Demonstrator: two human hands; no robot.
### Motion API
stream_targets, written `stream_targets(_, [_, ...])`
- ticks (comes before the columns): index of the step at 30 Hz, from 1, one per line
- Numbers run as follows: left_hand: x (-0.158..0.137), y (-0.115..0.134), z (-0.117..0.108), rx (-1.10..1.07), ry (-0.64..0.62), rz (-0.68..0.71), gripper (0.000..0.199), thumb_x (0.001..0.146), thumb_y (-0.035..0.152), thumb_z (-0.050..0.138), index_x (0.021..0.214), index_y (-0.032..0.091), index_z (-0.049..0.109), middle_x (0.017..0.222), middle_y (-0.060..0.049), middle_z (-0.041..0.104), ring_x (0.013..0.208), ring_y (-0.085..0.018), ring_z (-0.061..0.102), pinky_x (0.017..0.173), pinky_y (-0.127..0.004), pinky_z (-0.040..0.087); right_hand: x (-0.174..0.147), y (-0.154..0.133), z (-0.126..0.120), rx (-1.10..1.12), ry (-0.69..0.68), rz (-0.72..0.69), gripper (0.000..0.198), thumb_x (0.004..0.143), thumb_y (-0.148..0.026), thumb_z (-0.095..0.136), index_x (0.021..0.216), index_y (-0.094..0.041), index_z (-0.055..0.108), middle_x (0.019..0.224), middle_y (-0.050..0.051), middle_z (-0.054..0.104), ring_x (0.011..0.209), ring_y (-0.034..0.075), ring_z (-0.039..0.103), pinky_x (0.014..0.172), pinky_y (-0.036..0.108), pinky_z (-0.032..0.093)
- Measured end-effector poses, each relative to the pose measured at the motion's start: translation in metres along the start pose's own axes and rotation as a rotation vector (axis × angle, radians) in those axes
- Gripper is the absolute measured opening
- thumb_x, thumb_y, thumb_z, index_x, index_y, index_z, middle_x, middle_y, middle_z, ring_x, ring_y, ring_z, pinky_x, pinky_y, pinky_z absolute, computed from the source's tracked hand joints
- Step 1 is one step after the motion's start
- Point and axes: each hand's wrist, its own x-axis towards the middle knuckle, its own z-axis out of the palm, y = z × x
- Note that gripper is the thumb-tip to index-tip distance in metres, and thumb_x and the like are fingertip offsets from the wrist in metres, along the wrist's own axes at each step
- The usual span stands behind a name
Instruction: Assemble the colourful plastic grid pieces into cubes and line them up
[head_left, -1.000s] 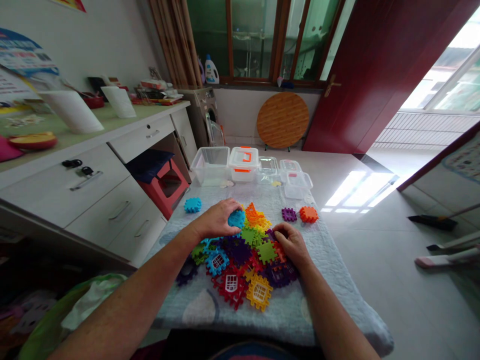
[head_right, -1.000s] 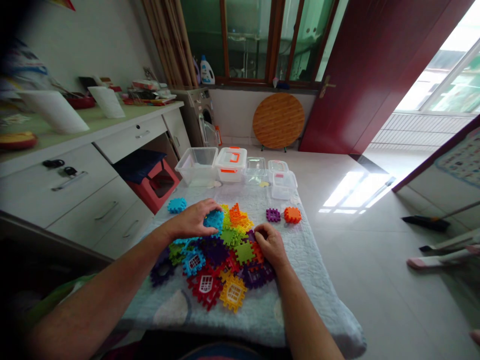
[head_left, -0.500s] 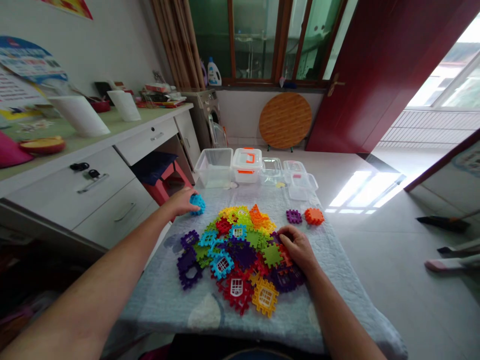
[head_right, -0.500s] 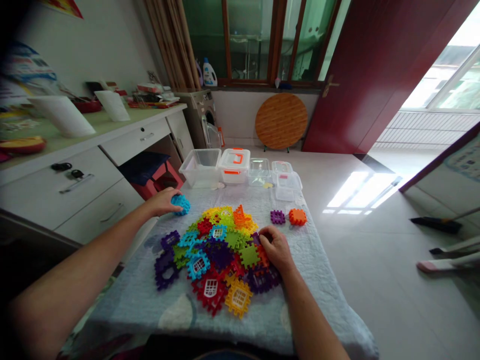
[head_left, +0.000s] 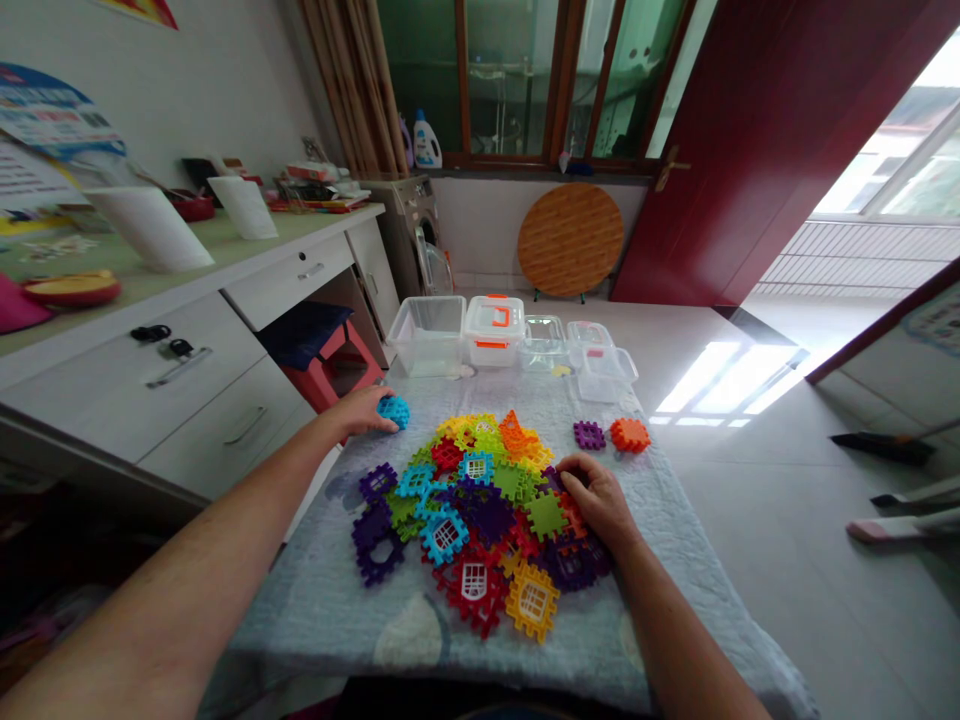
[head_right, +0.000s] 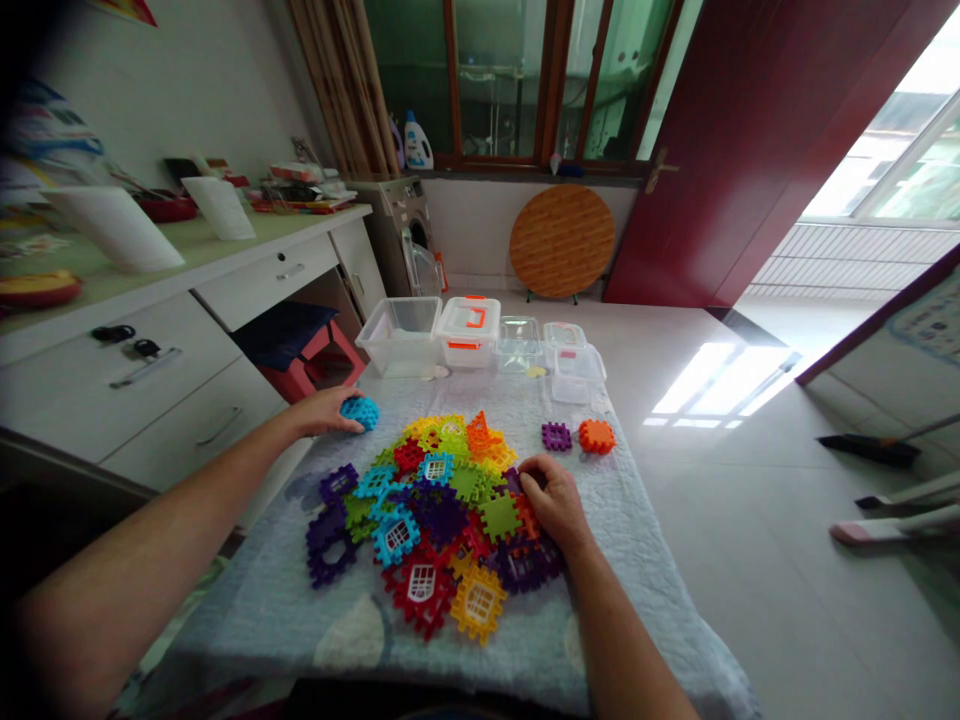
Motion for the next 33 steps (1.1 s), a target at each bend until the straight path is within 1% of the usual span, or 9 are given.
stream_targets(3, [-0.002, 0.002, 0.0, 0.001, -0.001, -0.019, 0.075, 0.049, 0.052, 0.075, 0.114, 0.016, 0.064, 0.111, -0.012, 0.069, 0.103, -0.033, 0.064, 0.086, -0.035, 0.049, 0.0, -0.002, -0.001, 0.0, -0.002, 0.003, 0.015, 0.081, -0.03, 0.054, 0.083, -0.02, 0.065, 0.077, 0.002, 0.065, 0.074, 0.019, 0.059, 0.072, 0.032, 0.046])
stream_targets(6, [-0.001, 0.003, 0.001, 0.015, 0.01, -0.036, 0.081, 0.049, 0.053, 0.076, 0.118, 0.015, 0.061, 0.118, -0.013, 0.067, 0.106, -0.033, 0.064, 0.088, -0.035, 0.049, 0.0, -0.003, -0.001, -0.002, -0.003, 0.007, 0.015, 0.081, -0.031, 0.054, 0.082, -0.021, 0.065, 0.077, 0.002, 0.066, 0.073, 0.019, 0.059, 0.072, 0.031, 0.046])
stream_targets(9, [0.001, 0.003, 0.002, 0.015, 0.015, -0.001, 0.083, 0.045, 0.047, 0.078, 0.12, 0.015, 0.061, 0.123, -0.014, 0.065, 0.112, -0.034, 0.062, 0.092, -0.035, 0.048, 0.0, -0.003, -0.001, -0.005, 0.007, 0.009, 0.015, 0.08, -0.03, 0.054, 0.082, -0.021, 0.065, 0.077, 0.002, 0.066, 0.074, 0.019, 0.06, 0.073, 0.032, 0.046])
stream_targets(12, [0.004, 0.004, 0.002, 0.027, -0.023, 0.059, 0.077, 0.044, 0.037, 0.076, 0.117, 0.016, 0.063, 0.121, -0.011, 0.066, 0.115, -0.034, 0.06, 0.096, -0.035, 0.047, 0.0, -0.003, 0.0, 0.0, 0.012, 0.006, 0.015, 0.08, -0.03, 0.053, 0.081, -0.02, 0.065, 0.078, 0.002, 0.066, 0.074, 0.019, 0.06, 0.072, 0.032, 0.046])
stream_targets(15, [0.006, 0.006, 0.001, 0.044, -0.087, 0.075, 0.07, 0.046, 0.031, 0.071, 0.114, 0.015, 0.062, 0.115, -0.011, 0.068, 0.111, -0.033, 0.062, 0.095, -0.035, 0.048, 0.0, -0.003, 0.0, 0.003, 0.011, 0.004, 0.015, 0.08, -0.029, 0.053, 0.082, -0.02, 0.065, 0.078, 0.002, 0.066, 0.074, 0.019, 0.06, 0.071, 0.031, 0.046])
stream_targets(17, [0.006, 0.008, 0.001, 0.05, -0.106, 0.075, 0.067, 0.047, 0.03, 0.068, 0.112, 0.016, 0.062, 0.112, -0.009, 0.068, 0.107, -0.032, 0.063, 0.093, -0.036, 0.049, 0.0, -0.002, 0.0, 0.003, 0.006, 0.006, 0.015, 0.08, -0.029, 0.053, 0.082, -0.02, 0.065, 0.077, 0.002, 0.065, 0.073, 0.019, 0.059, 0.071, 0.031, 0.046])
stream_targets(22, [0.005, 0.01, 0.004, 0.061, -0.099, 0.098, 0.065, 0.047, 0.028, 0.064, 0.111, 0.018, 0.058, 0.114, -0.008, 0.065, 0.107, -0.031, 0.061, 0.094, -0.036, 0.048, 0.0, -0.002, 0.0, -0.007, 0.008, 0.005, 0.015, 0.081, -0.029, 0.053, 0.082, -0.02, 0.066, 0.077, 0.002, 0.065, 0.073, 0.018, 0.059, 0.071, 0.031, 0.046])
stream_targets(28, [0.005, 0.011, 0.007, 0.048, -0.095, 0.087, 0.051, 0.047, 0.028, 0.06, 0.097, 0.019, 0.061, 0.102, -0.006, 0.066, 0.098, -0.029, 0.063, 0.086, -0.034, 0.05, 0.0, -0.002, 0.0, -0.009, 0.01, 0.0, 0.015, 0.08, -0.029, 0.053, 0.082, -0.02, 0.066, 0.077, 0.002, 0.066, 0.073, 0.019, 0.059, 0.071, 0.031, 0.047])
stream_targets(33, [0.007, 0.012, 0.007, 0.048, -0.097, 0.068, 0.05, 0.046, 0.029, 0.062, 0.095, 0.021, 0.062, 0.101, -0.005, 0.067, 0.098, -0.029, 0.063, 0.085, -0.034, 0.051, 0.0, -0.004, 0.0, -0.005, 0.005, 0.005, 0.015, 0.081, -0.03, 0.054, 0.082, -0.021, 0.065, 0.076, 0.002, 0.065, 0.073, 0.018, 0.059, 0.071, 0.031, 0.047])
